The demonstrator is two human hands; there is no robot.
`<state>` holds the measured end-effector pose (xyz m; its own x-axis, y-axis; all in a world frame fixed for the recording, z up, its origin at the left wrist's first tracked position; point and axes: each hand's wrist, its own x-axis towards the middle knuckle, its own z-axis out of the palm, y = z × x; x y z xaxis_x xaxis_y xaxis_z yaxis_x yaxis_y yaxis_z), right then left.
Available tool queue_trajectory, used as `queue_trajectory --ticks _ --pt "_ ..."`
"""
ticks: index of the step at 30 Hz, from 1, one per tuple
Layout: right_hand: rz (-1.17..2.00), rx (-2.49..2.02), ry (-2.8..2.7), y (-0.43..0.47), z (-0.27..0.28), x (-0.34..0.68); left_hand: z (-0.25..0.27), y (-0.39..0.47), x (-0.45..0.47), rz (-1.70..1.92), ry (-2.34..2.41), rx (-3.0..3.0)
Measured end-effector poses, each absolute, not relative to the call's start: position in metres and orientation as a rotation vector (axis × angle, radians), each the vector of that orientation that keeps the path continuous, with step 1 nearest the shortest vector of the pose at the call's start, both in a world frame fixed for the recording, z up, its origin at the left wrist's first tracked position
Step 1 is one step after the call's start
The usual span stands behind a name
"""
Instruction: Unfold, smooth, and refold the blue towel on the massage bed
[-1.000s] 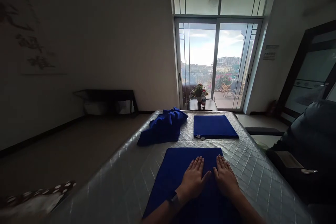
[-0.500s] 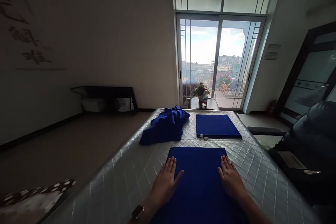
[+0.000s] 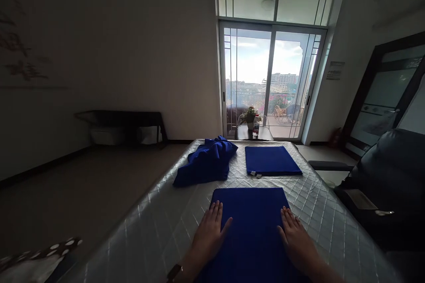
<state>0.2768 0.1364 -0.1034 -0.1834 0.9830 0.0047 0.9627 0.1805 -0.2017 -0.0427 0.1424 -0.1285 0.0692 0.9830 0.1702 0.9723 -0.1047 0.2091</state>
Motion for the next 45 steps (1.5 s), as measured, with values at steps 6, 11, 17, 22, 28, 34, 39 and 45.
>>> queue_trajectory --ticks 6,11,17,22,28,34,39,45 --pt "0.282 -1.940 -2.256 0.126 -0.106 0.278 -0.125 0.143 -0.042 0.393 2.102 2.293" --pt "0.310 -1.911 -2.227 0.128 -0.105 0.278 -0.114 0.140 -0.024 0.392 2.093 2.356" --pt "0.289 -1.928 -2.244 0.129 -0.106 0.279 -0.108 0.130 0.067 0.351 1.535 2.538" --pt "0.220 -1.916 -2.356 0.129 -0.107 0.281 -0.113 0.141 0.134 0.493 1.339 2.613" --pt "0.195 -1.908 -2.317 0.130 -0.111 0.280 -0.110 0.138 0.112 0.447 1.416 2.564" --pt "0.215 -1.899 -2.253 0.132 -0.116 0.280 -0.113 0.115 0.014 0.348 1.716 2.434" --pt "0.236 -1.921 -2.240 0.132 -0.117 0.281 -0.138 0.090 -0.052 0.394 1.947 2.320" --pt "0.193 -1.914 -2.269 0.131 -0.112 0.279 -0.140 0.081 -0.057 0.417 1.986 2.260"
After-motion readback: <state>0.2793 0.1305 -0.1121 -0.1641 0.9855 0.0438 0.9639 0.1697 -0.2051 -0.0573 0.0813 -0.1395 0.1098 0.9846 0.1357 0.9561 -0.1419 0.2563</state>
